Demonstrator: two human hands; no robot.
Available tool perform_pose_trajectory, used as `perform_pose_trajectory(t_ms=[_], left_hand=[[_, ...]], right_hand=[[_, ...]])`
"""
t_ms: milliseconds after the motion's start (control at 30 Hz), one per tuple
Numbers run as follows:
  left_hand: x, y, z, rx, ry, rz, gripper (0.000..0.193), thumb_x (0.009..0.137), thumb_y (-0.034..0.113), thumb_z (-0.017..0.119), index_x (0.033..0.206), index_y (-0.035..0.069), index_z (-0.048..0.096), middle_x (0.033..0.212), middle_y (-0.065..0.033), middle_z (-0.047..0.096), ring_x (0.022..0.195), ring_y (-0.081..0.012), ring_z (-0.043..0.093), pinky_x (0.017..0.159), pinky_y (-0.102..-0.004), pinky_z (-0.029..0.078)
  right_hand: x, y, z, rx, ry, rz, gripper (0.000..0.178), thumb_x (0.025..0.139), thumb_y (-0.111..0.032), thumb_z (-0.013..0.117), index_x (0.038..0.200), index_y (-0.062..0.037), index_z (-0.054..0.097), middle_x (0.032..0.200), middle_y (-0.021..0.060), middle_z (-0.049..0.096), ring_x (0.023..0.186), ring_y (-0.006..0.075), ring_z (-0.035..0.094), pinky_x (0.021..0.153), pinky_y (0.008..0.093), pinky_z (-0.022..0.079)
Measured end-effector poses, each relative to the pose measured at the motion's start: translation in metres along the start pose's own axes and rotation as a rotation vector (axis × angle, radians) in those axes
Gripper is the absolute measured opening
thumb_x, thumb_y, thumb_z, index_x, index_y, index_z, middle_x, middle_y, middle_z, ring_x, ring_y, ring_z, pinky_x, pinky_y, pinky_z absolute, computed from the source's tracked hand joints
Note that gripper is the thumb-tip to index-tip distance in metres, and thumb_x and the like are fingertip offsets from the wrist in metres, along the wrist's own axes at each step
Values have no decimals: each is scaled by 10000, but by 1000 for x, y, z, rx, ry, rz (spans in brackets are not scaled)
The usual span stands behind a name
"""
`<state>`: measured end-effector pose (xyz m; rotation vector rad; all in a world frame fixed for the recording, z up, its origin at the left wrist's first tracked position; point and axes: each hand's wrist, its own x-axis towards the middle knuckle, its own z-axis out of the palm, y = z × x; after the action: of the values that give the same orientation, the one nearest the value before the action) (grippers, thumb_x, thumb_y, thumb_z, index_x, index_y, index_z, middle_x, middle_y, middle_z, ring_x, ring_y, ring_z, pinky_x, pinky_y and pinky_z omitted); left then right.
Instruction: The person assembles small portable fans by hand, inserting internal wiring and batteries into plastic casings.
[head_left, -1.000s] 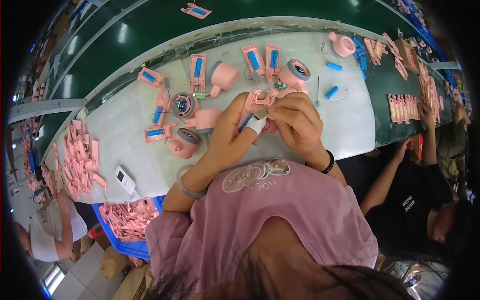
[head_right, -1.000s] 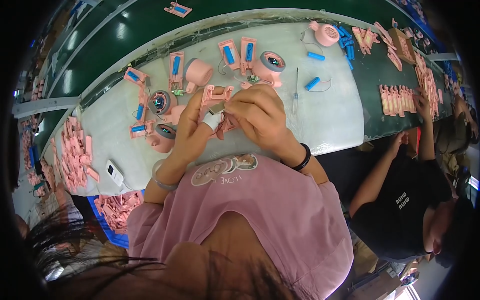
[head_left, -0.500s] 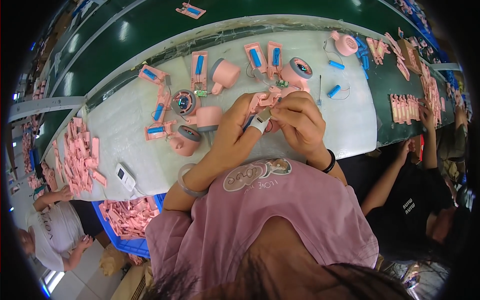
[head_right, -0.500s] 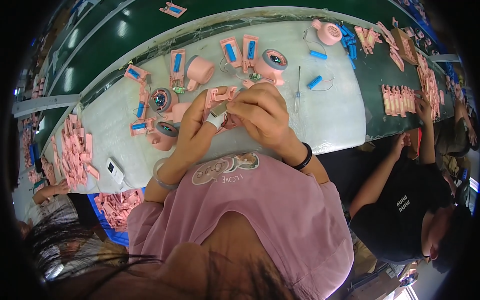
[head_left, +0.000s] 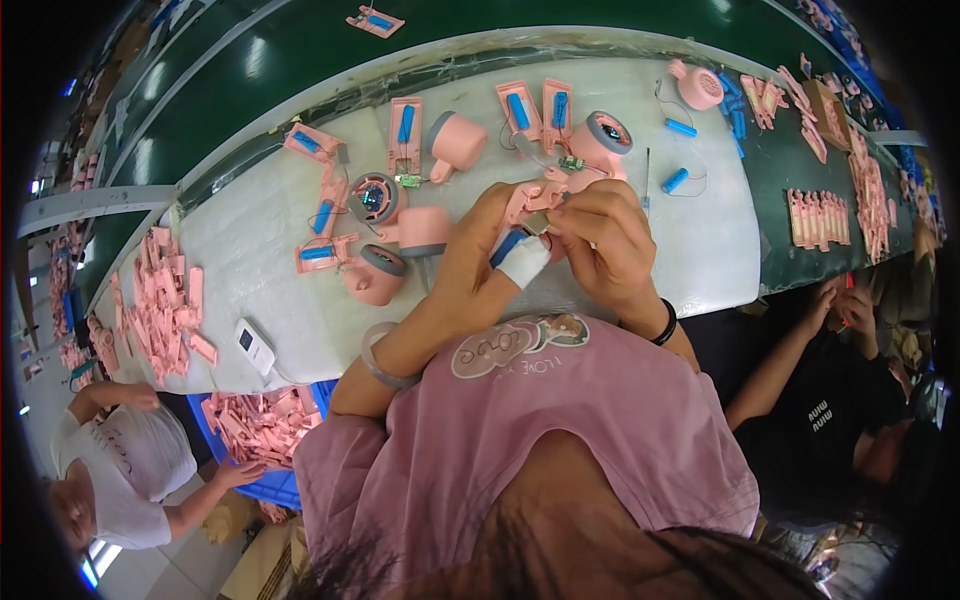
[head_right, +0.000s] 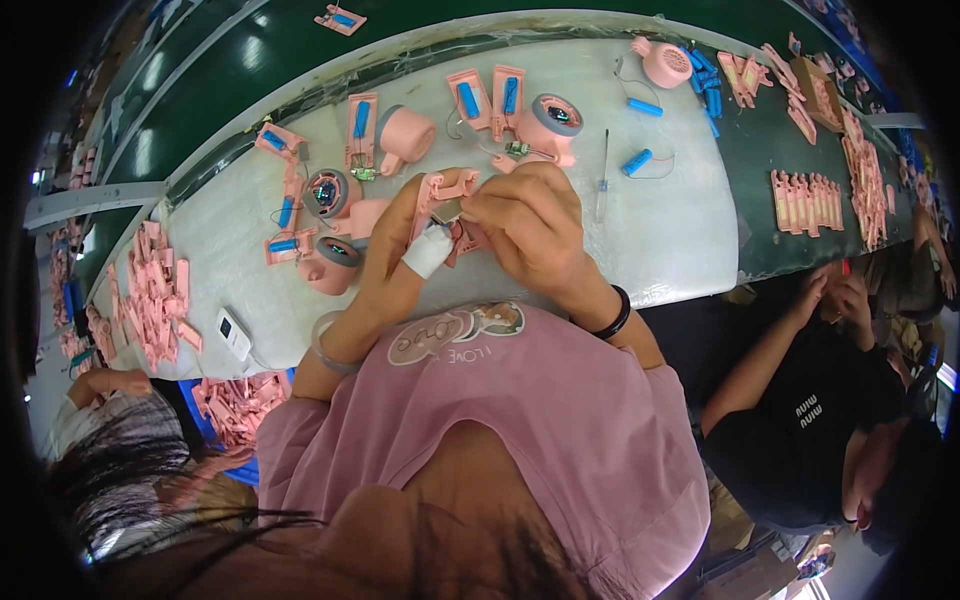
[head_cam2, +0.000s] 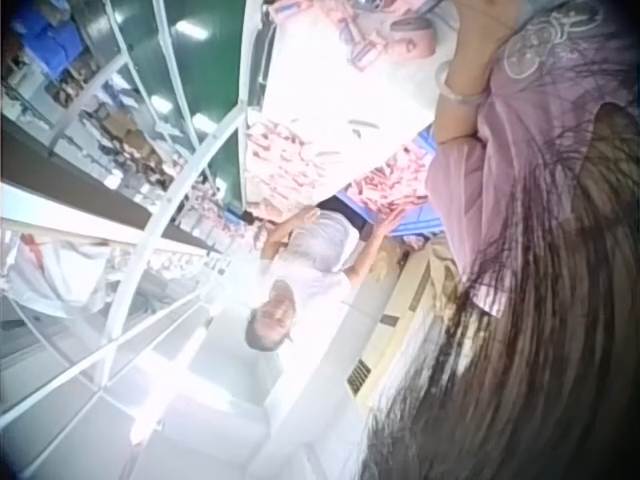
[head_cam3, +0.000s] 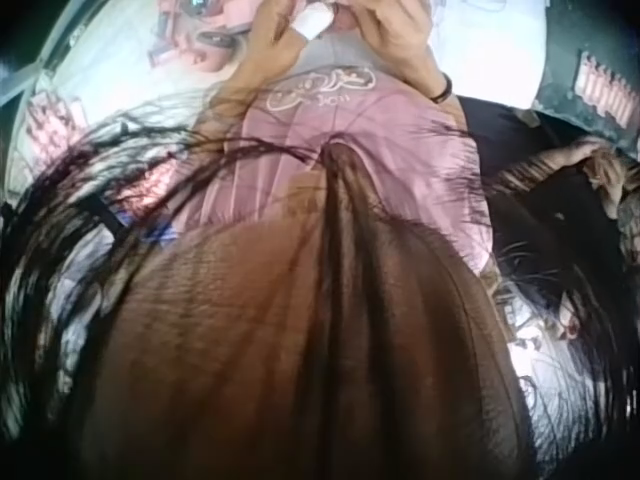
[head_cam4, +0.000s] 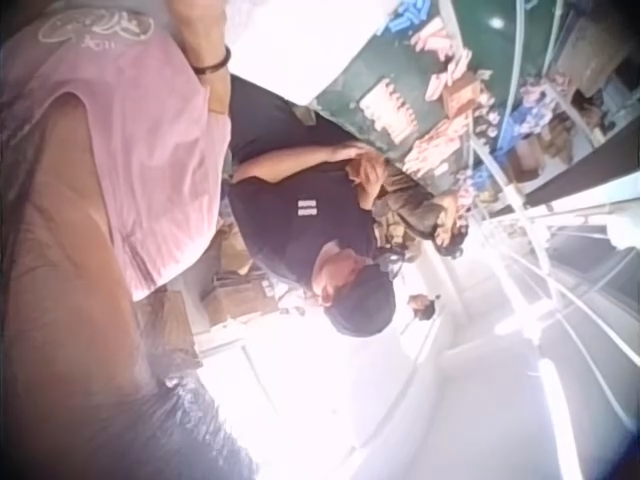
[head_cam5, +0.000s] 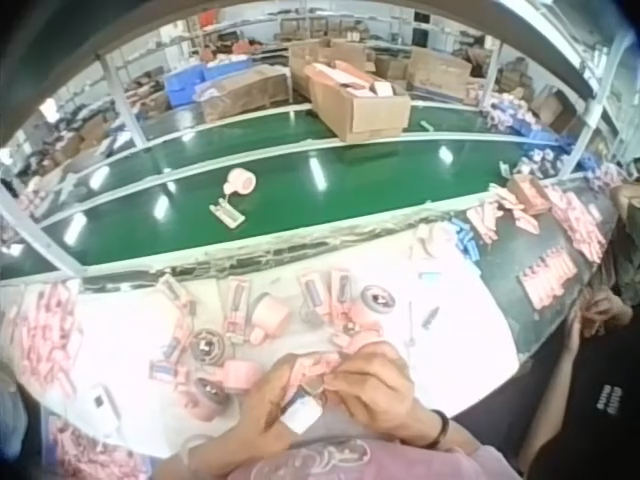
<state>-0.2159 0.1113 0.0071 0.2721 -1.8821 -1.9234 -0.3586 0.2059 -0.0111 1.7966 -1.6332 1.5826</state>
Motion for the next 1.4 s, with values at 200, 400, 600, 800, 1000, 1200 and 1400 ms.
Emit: perform_pose_trajectory(t_ms=[200, 400, 600, 800, 1000, 1200, 1400], left_hand=[[0, -1, 6, 84, 93, -35, 360, 889, 135, 518, 1216, -11, 478, 1065, -133, 558, 957, -236, 567, 804, -304, 444], [-1, -4, 6, 124, 119, -9, 317, 898, 136, 506, 1177, -13, 506, 1036, -141, 566, 923, -265, 577, 786, -325, 454], [-1, -2, 4, 208, 122, 42, 285, 900, 130, 499, 1142, -19, 525, 1002, -148, 585, 881, -280, 590, 756, -331, 465], [-2, -4, -3, 248, 139, 5, 279, 898, 114, 485, 1145, -7, 534, 949, -123, 597, 825, -259, 602, 708, -315, 471], [8, 22, -9, 145, 26, 278, 287, 908, 113, 487, 1169, -4, 505, 1066, -120, 580, 928, -182, 595, 785, -287, 466], [-5, 30, -21, -120, 187, 44, 252, 900, 78, 533, 1135, 3, 486, 1065, -79, 584, 895, -137, 606, 731, -246, 509], [-7, 0, -40, -105, 376, -46, 198, 912, 165, 553, 1014, -5, 539, 960, -115, 634, 825, -203, 660, 705, -318, 566]], right_hand=[[3, 3, -3, 1, -51, -35, 289, 589, -32, 722, 866, -52, 643, 839, 56, 608, 700, 238, 524, 620, 327, 440], [3, 3, -3, -22, -61, -66, 305, 581, -35, 720, 876, -48, 640, 839, 58, 603, 699, 240, 523, 612, 321, 437], [7, -6, -4, -61, -79, -75, 297, 598, -1, 712, 880, -38, 626, 818, 55, 593, 695, 234, 531, 605, 323, 436], [4, -8, 3, -13, -78, -8, 268, 644, 31, 701, 889, -34, 616, 843, 67, 598, 754, 235, 560, 656, 332, 443], [0, -2, 4, 856, -85, 728, 474, 874, -206, 596, 1276, -25, 422, 1253, 96, 465, 1111, 202, 479, 947, 365, 379], [13, 1, 3, 957, -211, 916, 569, 830, -208, 659, 1296, -21, 390, 1216, 64, 480, 1105, 160, 496, 875, 311, 463], [36, 2, -3, 329, -112, 547, 629, 658, -175, 816, 1165, -10, 483, 1067, 118, 570, 963, 202, 588, 811, 310, 484]])
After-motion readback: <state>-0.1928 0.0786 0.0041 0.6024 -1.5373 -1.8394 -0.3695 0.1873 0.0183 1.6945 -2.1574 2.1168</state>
